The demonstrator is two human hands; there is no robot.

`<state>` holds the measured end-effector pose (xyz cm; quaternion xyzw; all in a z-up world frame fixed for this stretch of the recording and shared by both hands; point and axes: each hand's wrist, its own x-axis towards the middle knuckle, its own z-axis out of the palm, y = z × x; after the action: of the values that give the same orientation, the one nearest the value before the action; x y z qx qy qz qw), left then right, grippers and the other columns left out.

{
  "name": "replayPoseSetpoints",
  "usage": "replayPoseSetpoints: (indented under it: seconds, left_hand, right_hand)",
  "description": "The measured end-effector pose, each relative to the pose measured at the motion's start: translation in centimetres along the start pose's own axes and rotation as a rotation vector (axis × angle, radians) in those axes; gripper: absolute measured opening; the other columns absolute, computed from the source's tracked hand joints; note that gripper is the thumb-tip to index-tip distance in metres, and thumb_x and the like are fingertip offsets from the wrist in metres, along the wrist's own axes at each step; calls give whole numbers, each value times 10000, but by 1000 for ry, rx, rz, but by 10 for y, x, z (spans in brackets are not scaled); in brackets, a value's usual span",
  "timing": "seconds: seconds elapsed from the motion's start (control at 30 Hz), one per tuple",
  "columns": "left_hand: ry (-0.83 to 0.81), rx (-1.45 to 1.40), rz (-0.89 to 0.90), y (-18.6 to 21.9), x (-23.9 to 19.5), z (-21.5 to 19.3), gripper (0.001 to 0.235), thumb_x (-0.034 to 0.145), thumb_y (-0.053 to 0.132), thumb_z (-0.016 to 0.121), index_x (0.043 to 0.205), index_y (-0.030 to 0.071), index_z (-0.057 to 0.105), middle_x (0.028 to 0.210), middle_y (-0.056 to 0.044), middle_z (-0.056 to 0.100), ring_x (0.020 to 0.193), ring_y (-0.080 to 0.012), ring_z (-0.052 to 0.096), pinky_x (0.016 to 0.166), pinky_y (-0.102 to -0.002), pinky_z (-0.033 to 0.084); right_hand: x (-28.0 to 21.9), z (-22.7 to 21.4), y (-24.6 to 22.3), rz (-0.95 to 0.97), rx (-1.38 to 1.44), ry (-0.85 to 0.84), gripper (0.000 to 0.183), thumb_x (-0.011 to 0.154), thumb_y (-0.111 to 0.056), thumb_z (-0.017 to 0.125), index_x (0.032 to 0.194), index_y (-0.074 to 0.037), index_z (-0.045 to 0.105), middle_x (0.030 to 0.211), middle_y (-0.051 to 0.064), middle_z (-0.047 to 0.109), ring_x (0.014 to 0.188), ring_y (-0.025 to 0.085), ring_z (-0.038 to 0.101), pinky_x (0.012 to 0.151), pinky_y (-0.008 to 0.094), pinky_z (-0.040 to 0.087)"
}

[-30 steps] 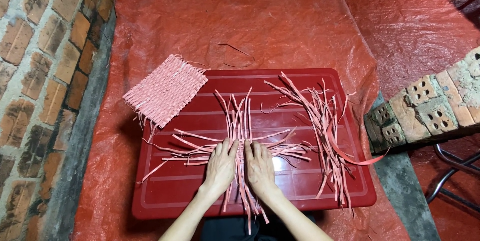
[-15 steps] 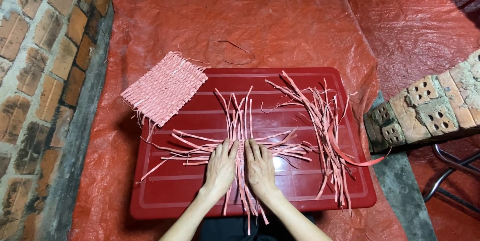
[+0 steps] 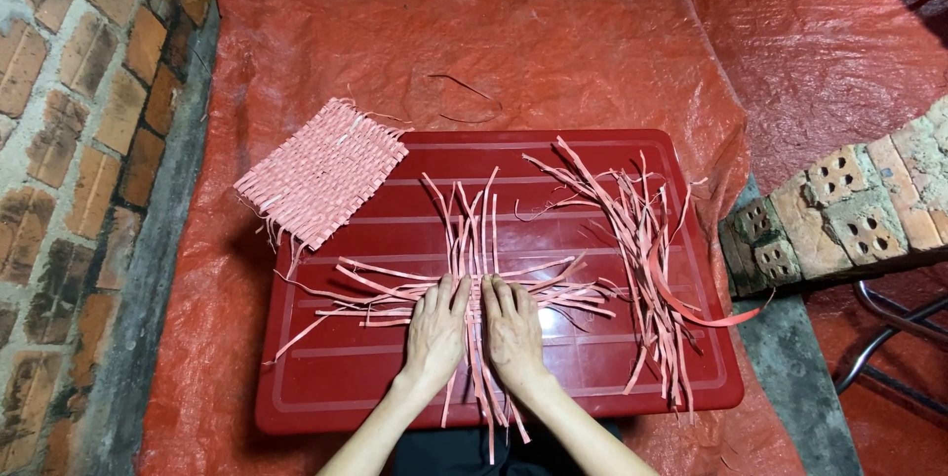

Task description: The person weaves pink straps by hand on a red plastic tray, interlacing them into a mat-like structure. A completed pink woven mat is visible nearby as a reference.

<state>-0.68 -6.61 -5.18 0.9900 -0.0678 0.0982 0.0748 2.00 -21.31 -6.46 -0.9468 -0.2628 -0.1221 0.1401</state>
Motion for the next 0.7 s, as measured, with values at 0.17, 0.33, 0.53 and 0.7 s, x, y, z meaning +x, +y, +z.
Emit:
replayPoseSetpoints:
  seconds: [0.17,0.33,0.53,0.7]
  left_hand:
    - [-10,33,-12,1,-2,6,667,800,91,513,1455,83,386,1387,-191,457,1100,-308,492,906,-406,436]
    - [2,25,-14,1,-2,5,661,800,96,501,1451,80,391,1385,-201,456,1081,-317,495,885,-407,439]
    - [27,11,-28,3,-3,4,620,839,118,483,1452,87,399,1387,-192,461,1085,-323,488,896,-420,436]
    - [31,12,-33,4,-1,5,613,835,126,498,1441,85,407,1387,-187,461,1078,-321,493,879,-415,438]
  right_hand:
    - [2,-9,-4,31,63,-41,623,793,-73,428,1415,-32,427,1382,151,466,1189,351,436,1010,478,366]
    - [1,-2,-2,122,106,-170,754,705,44,376,1449,-80,366,1571,208,196,1335,423,345,1114,548,268]
    - [1,-4,-4,104,41,-134,778,676,-6,483,1440,-95,367,1449,213,358,1187,381,402,986,514,384]
    - [0,6,-3,93,-17,-100,666,767,-90,456,1432,-101,411,1485,162,398,1162,346,426,969,475,382]
